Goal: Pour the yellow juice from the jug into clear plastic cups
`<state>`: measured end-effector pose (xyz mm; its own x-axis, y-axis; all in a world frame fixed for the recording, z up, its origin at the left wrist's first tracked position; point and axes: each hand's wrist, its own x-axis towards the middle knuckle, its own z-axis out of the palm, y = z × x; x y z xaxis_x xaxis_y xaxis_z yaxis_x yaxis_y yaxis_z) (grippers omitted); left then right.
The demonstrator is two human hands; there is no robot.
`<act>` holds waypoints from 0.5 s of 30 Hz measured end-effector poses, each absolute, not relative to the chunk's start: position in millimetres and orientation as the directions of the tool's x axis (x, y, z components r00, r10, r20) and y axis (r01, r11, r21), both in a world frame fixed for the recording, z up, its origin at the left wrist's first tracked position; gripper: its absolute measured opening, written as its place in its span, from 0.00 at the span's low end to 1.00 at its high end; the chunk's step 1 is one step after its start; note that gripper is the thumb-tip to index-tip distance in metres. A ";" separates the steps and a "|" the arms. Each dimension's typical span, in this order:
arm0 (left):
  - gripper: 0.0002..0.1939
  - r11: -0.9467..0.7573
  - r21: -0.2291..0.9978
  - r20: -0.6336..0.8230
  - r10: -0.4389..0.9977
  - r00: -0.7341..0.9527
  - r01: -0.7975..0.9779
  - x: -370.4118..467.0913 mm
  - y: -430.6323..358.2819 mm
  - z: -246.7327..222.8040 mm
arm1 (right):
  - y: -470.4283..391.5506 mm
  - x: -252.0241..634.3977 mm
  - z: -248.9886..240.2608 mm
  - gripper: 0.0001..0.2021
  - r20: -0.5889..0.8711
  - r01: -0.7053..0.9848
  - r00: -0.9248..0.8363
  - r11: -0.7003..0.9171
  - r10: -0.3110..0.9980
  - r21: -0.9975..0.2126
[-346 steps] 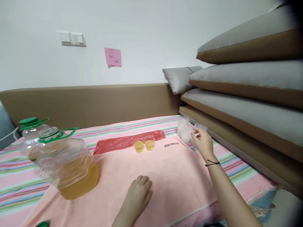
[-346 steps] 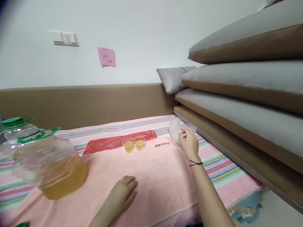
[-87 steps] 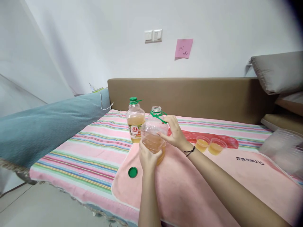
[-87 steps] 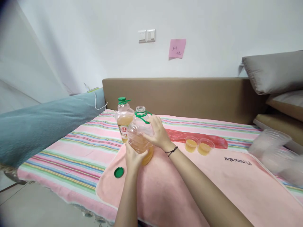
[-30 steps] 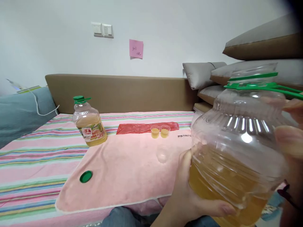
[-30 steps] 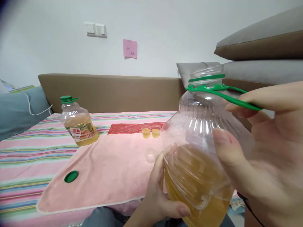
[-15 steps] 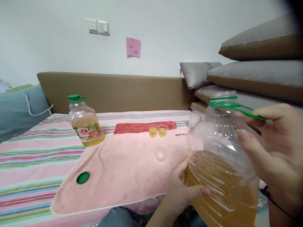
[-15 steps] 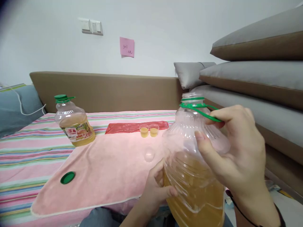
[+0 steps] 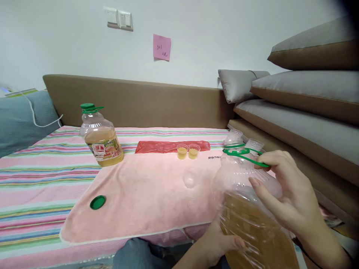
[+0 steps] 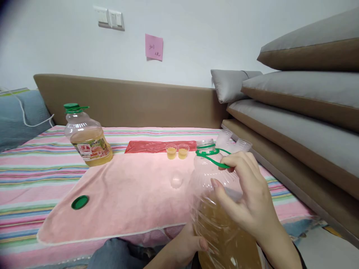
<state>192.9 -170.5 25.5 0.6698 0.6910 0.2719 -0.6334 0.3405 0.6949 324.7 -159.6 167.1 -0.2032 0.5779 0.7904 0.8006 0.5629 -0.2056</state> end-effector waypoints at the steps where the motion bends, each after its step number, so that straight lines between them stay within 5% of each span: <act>1: 0.43 0.346 0.682 0.277 0.693 0.665 -0.644 194.3 -174.2 24.2 | -158.7 325.5 163.5 0.06 0.772 0.798 -0.207 0.560 0.601 -0.222; 7: 0.44 0.373 0.549 0.275 0.764 0.583 -0.748 213.2 -191.0 5.5 | -153.3 331.1 143.2 0.07 0.695 0.783 -0.271 0.572 0.666 -0.243; 15: 0.45 0.444 0.470 0.058 0.847 0.528 -0.763 223.8 -208.9 -11.6 | -144.9 326.1 132.0 0.06 0.608 0.764 -0.297 0.565 0.736 -0.311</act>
<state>223.8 -208.9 -11.6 0.5285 0.8470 0.0576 -0.7630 0.4441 0.4696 326.1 -144.9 132.0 -0.2968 0.7360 0.6085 0.7642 0.5652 -0.3109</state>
